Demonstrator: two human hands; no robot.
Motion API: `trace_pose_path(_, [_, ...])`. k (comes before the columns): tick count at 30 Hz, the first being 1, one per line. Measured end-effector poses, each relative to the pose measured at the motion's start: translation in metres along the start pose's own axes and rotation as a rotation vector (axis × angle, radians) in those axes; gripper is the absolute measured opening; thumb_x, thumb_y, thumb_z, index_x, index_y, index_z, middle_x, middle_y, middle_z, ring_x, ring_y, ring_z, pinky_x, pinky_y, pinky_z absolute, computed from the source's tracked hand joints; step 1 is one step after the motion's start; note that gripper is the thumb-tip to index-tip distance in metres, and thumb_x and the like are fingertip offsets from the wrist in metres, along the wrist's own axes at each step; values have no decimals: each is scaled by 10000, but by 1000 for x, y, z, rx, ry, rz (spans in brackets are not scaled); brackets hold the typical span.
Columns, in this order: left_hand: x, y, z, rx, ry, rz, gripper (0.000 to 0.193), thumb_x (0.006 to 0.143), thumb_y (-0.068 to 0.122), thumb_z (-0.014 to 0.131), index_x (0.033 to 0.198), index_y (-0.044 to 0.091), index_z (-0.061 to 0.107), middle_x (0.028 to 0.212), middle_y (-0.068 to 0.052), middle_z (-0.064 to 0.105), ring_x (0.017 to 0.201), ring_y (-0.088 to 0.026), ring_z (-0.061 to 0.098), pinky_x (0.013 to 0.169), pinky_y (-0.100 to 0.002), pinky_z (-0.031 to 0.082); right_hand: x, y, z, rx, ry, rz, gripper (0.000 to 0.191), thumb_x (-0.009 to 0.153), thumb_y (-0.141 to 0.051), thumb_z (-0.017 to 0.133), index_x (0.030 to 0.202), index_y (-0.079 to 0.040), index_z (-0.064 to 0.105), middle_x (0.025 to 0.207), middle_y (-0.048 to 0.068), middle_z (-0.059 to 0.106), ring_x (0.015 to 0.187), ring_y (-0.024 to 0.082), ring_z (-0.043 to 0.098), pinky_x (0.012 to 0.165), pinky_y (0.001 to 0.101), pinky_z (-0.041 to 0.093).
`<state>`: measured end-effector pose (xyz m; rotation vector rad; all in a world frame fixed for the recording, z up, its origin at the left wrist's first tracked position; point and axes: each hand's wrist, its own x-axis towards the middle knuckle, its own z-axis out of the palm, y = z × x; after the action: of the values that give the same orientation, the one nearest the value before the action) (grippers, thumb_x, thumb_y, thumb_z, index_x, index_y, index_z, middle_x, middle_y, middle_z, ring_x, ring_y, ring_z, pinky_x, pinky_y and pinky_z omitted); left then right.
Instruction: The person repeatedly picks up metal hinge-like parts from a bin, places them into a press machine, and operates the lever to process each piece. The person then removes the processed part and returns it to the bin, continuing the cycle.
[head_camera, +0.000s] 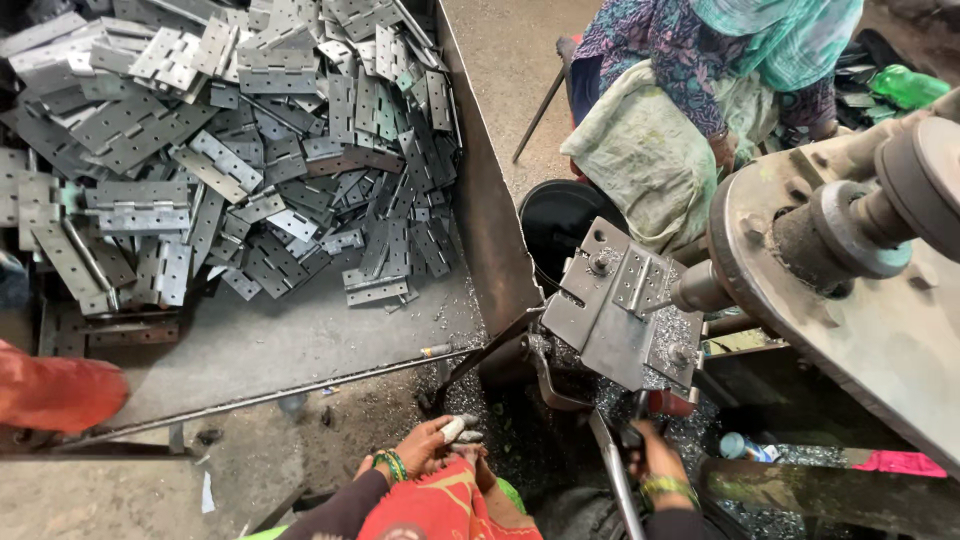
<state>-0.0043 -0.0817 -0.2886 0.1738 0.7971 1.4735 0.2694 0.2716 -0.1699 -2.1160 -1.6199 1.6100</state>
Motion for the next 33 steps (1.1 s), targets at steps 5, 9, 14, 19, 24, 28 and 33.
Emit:
trace_pose_path(5, [-2,7,2,455,141,-22,430,983,277,549,1381,134,627,816,15,626,585,-55,501,467,-218,369,-42,56,-32,671,-237,35,350,984,-347,528,1046,-17,626,827,73,711,622,154,588,546,350,519])
trace_pose_path(9, [-2,8,1,424,57,20,414,1004,285,566,1367,100,642,866,71,636,648,-25,489,540,-201,388,-71,111,-52,553,-187,-50,397,973,-292,486,1182,0,655,955,129,708,734,168,682,657,341,562])
trace_pose_path(14, [7,3,-5,585,90,10,519,927,246,551,1438,171,606,924,81,670,698,-40,524,629,-211,460,-99,129,-71,482,-347,-318,441,937,-232,536,1262,64,551,918,197,695,657,234,681,625,382,588])
trace_pose_path(19, [17,-2,-5,566,-41,170,435,1007,239,561,1417,100,600,1181,35,730,1044,-45,627,927,-234,512,-162,69,-69,647,-722,-358,541,776,-123,581,1264,75,456,738,145,617,497,270,603,433,412,541])
trace_pose_path(24, [15,-6,0,540,166,-16,438,978,212,559,1393,98,641,1001,-40,667,831,-146,561,742,-306,472,-227,-51,-41,436,-323,-215,432,790,-135,485,1161,80,536,633,39,440,390,133,318,320,311,259])
trace_pose_path(28, [16,-9,-1,700,124,68,446,941,173,527,1370,84,611,992,-28,627,805,-186,574,678,-344,490,-259,-135,-16,633,-436,-409,381,944,-241,492,1169,59,559,666,-8,444,470,104,326,401,271,345])
trace_pose_path(33, [23,-14,0,454,256,-63,423,962,285,623,1337,90,651,1039,-28,695,893,-114,621,736,-309,528,-285,-188,40,201,-40,-686,464,1087,-423,652,1204,6,518,805,26,459,610,140,408,524,299,324])
